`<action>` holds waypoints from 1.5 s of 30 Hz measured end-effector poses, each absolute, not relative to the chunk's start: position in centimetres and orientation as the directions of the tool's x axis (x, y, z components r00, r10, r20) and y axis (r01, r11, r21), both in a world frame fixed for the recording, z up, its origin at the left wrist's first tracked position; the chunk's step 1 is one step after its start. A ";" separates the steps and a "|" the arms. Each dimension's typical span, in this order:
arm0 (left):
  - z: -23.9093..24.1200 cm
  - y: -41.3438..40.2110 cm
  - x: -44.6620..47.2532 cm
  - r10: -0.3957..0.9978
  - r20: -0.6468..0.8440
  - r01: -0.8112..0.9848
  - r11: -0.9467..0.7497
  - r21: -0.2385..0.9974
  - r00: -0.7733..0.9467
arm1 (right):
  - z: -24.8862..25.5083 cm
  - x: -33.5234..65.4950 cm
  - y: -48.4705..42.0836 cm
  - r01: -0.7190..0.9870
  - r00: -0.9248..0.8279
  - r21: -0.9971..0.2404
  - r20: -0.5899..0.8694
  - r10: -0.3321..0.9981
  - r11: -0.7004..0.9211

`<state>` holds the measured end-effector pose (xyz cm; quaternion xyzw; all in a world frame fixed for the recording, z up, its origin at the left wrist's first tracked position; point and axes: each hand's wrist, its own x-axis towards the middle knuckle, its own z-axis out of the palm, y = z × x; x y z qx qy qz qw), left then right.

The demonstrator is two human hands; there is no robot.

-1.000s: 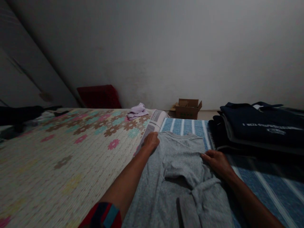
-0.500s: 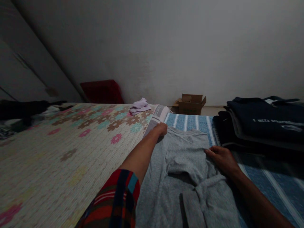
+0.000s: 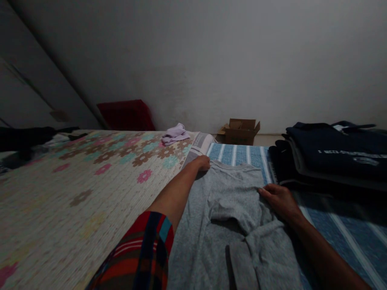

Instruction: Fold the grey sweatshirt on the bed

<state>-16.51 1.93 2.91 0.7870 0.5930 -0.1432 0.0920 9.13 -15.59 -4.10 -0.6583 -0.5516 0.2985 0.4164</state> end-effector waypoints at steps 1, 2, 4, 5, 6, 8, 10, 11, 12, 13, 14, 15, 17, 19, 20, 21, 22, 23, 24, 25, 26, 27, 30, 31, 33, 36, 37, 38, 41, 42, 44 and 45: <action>3.0 1.9 -16.5 0.906 -0.338 0.960 -0.278 -0.022 0.255 | -4.1 9.1 -15.6 0.477 0.217 -0.878 0.070 0.974 -0.044; 3.1 1.9 -16.6 0.906 -0.341 0.961 -0.275 -0.018 0.252 | -4.2 9.0 -15.5 0.474 0.219 -0.879 0.073 0.973 -0.041; 3.2 2.0 -16.7 0.908 -0.343 0.966 -0.260 -0.013 0.240 | -4.1 8.9 -15.5 0.464 0.219 -0.885 0.080 0.972 -0.032; 3.2 2.1 -16.8 0.912 -0.340 0.968 -0.250 -0.013 0.231 | -4.0 8.8 -15.6 0.460 0.219 -0.888 0.082 0.972 -0.029; 3.3 2.2 -16.9 0.917 -0.333 0.971 -0.238 -0.014 0.220 | -3.9 8.7 -15.6 0.456 0.221 -0.889 0.083 0.972 -0.028; 3.3 2.5 -17.1 0.929 -0.313 0.977 -0.213 -0.021 0.196 | -3.5 8.5 -15.7 0.450 0.228 -0.893 0.086 0.970 -0.027; 3.3 2.8 -17.2 0.940 -0.288 0.980 -0.196 -0.025 0.181 | -3.1 8.4 -15.8 0.448 0.235 -0.894 0.096 0.967 -0.020; 3.2 2.9 -17.3 0.945 -0.276 0.981 -0.192 -0.024 0.178 | -2.9 8.3 -15.8 0.450 0.237 -0.893 0.105 0.966 -0.013; 3.0 2.9 -17.4 0.948 -0.264 0.981 -0.191 -0.021 0.179 | -2.8 8.3 -15.8 0.455 0.239 -0.891 0.120 0.964 -0.002; 2.9 2.8 -17.5 0.951 -0.251 0.982 -0.190 -0.017 0.180 | -2.8 8.3 -15.8 0.464 0.242 -0.886 0.136 0.961 0.009; 2.7 2.7 -17.6 0.954 -0.238 0.982 -0.190 -0.013 0.182 | -2.8 8.3 -15.8 0.476 0.245 -0.879 0.150 0.958 0.016; 2.5 2.6 -17.6 0.958 -0.223 0.982 -0.189 -0.010 0.182 | -2.9 8.3 -15.8 0.487 0.246 -0.873 0.159 0.956 0.021; 2.2 2.2 -17.7 0.966 -0.187 0.983 -0.183 -0.004 0.179 | -3.1 8.2 -15.9 0.504 0.241 -0.863 0.160 0.957 0.017; 2.0 1.9 -17.8 0.974 -0.145 0.984 -0.178 0.006 0.177 | -3.2 8.1 -15.9 0.505 0.231 -0.863 0.147 0.962 0.010; 2.0 1.7 -17.8 0.977 -0.122 0.984 -0.177 0.012 0.177 | -3.2 8.0 -16.0 0.501 0.231 -0.866 0.144 0.962 0.010; 2.0 1.5 -17.9 0.979 -0.100 0.984 -0.177 0.020 0.178 | -3.2 8.0 -16.0 0.495 0.235 -0.869 0.147 0.961 0.012; 1.9 1.3 -18.0 0.981 -0.077 0.984 -0.178 0.028 0.180 | -3.2 8.0 -16.0 0.487 0.243 -0.873 0.153 0.958 0.016; 2.0 0.9 -18.1 0.982 -0.055 0.983 -0.181 0.037 0.183 | -3.2 8.0 -16.1 0.480 0.252 -0.877 0.160 0.954 0.020; 2.0 0.5 -18.2 0.982 -0.035 0.982 -0.184 0.045 0.185 | -3.2 8.0 -16.1 0.473 0.260 -0.881 0.162 0.952 0.021; 2.1 -0.2 -18.4 0.982 -0.015 0.981 -0.187 0.051 0.188 | -3.3 8.1 -16.1 0.468 0.262 -0.883 0.160 0.952 0.020; 2.2 -1.1 -18.6 0.982 0.004 0.980 -0.188 0.057 0.189 | -3.5 8.3 -16.1 0.465 0.259 -0.885 0.151 0.954 0.014; 2.4 -2.2 -18.9 0.982 0.023 0.980 -0.190 0.061 0.189 | -3.6 8.4 -16.1 0.463 0.253 -0.886 0.137 0.958 0.004; 3.3 -7.4 -19.8 0.980 0.062 0.979 -0.192 0.068 0.188 | -3.8 8.8 -15.9 0.492 0.216 -0.870 0.097 0.972 -0.022; 3.6 -9.6 -20.0 0.979 0.063 0.977 -0.199 0.070 0.195 | -3.8 8.8 -15.9 0.524 0.212 -0.851 0.090 0.973 -0.035; 3.9 -14.4 -20.3 0.969 0.049 0.966 -0.245 0.080 0.241 | -3.5 8.9 -16.1 0.635 0.225 -0.769 0.088 0.970 -0.077; 3.1 -20.8 -20.4 0.919 0.081 0.913 -0.392 0.115 0.385 | -2.6 8.8 -16.7 0.814 0.240 -0.563 0.107 0.965 -0.140; 2.6 -22.4 -20.5 0.908 0.087 0.899 -0.418 0.129 0.410 | -2.3 8.6 -16.9 0.852 0.229 -0.504 0.118 0.966 -0.141; 1.9 -23.7 -20.5 0.904 0.078 0.893 -0.427 0.143 0.420 | -1.8 8.4 -17.2 0.879 0.213 -0.458 0.135 0.968 -0.130; 0.2 -25.6 -20.9 0.935 -0.001 0.922 -0.349 0.166 0.354 | -0.2 6.9 -17.5 0.926 0.127 -0.375 0.208 0.970 -0.041; -0.2 -25.8 -21.1 0.948 -0.028 0.937 -0.308 0.167 0.317 | 0.4 6.1 -17.4 0.934 0.070 -0.357 0.213 0.975 0.011; -0.4 -25.8 -21.4 0.963 -0.071 0.955 -0.244 0.169 0.259 | 1.7 4.0 -16.8 0.934 -0.080 -0.330 0.185 0.980 0.138; -0.3 -25.8 -21.4 0.967 -0.087 0.960 -0.221 0.171 0.238 | 2.3 2.7 -16.4 0.923 -0.167 -0.322 0.161 0.973 0.211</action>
